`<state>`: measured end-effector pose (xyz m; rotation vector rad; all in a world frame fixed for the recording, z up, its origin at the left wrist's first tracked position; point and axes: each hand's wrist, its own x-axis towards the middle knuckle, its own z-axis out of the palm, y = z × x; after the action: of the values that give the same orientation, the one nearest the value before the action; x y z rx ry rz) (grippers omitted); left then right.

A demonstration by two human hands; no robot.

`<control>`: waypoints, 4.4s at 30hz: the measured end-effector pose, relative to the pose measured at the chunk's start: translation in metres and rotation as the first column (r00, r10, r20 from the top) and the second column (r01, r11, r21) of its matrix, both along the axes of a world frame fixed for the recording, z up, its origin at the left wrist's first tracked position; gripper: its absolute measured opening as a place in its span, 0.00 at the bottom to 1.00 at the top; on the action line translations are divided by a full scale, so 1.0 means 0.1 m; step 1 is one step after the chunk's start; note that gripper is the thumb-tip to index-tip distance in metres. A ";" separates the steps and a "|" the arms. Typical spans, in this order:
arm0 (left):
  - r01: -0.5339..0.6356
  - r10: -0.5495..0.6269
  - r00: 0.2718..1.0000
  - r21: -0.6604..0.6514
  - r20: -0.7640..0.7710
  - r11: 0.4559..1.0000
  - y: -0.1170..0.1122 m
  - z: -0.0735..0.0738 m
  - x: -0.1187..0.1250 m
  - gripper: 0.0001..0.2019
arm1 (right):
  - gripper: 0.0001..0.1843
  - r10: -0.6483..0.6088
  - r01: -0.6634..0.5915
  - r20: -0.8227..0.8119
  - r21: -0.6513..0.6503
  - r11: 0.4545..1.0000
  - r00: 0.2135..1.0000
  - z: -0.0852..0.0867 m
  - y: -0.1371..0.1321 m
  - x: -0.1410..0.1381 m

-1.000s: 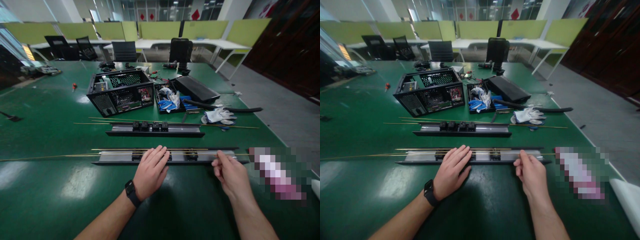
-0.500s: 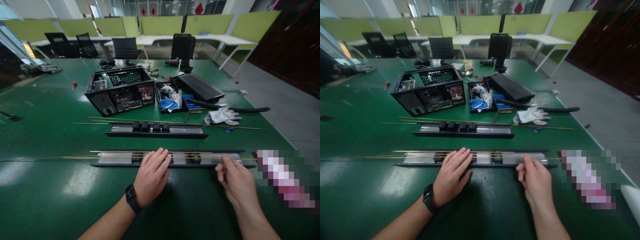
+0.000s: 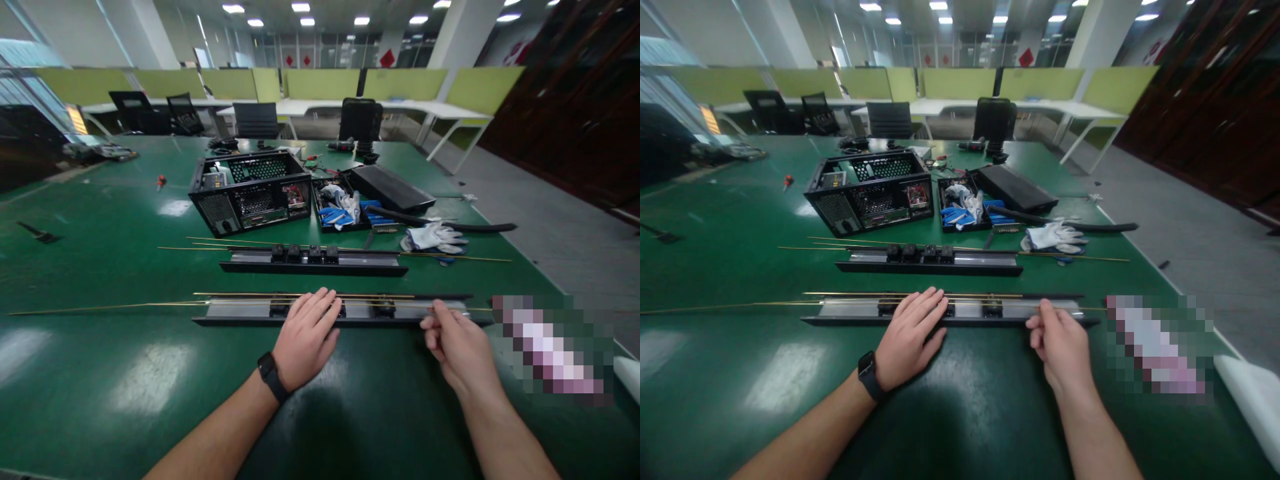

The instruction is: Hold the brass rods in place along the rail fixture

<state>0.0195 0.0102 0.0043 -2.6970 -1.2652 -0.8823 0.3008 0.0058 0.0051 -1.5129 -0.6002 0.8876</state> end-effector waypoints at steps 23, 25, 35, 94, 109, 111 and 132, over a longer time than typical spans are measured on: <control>0.026 -0.027 1.000 0.036 0.016 0.999 -0.05 -0.05 -0.05 0.27 | 0.23 0.037 -0.038 0.011 0.095 0.995 0.999 -0.07 -0.02 0.03; 0.028 -0.029 1.000 0.040 0.011 0.999 -0.05 -0.06 -0.05 0.27 | 0.23 0.042 -0.042 0.006 0.098 0.994 0.999 -0.08 -0.03 0.03; 0.031 -0.030 0.999 0.065 -0.010 0.997 -0.05 -0.04 -0.05 0.26 | 0.21 -0.085 0.092 -0.063 0.114 0.989 0.994 0.04 -0.03 0.14; 0.019 -0.018 1.000 0.026 -0.023 1.000 -0.04 -0.02 -0.04 0.28 | 0.16 -0.235 0.238 -0.049 0.063 0.969 0.971 0.04 0.02 0.32; 0.000 0.001 1.000 0.030 -0.020 1.000 -0.04 -0.01 -0.02 0.26 | 0.25 -0.082 0.085 -0.091 0.025 0.996 0.992 -0.01 -0.01 0.21; 0.001 0.000 1.000 0.033 -0.019 0.999 -0.04 0.00 -0.02 0.26 | 0.25 -0.043 0.045 -0.081 0.017 0.999 0.996 -0.03 -0.01 0.20; 0.012 -0.011 1.000 0.020 -0.019 1.000 -0.03 -0.01 -0.02 0.27 | 0.23 -0.075 0.081 -0.152 0.035 0.996 0.986 -0.01 -0.01 0.25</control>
<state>0.0176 0.0071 0.0032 -2.6935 -1.2323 -0.8633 0.3259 0.0049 0.0044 -1.4086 -0.4435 0.9152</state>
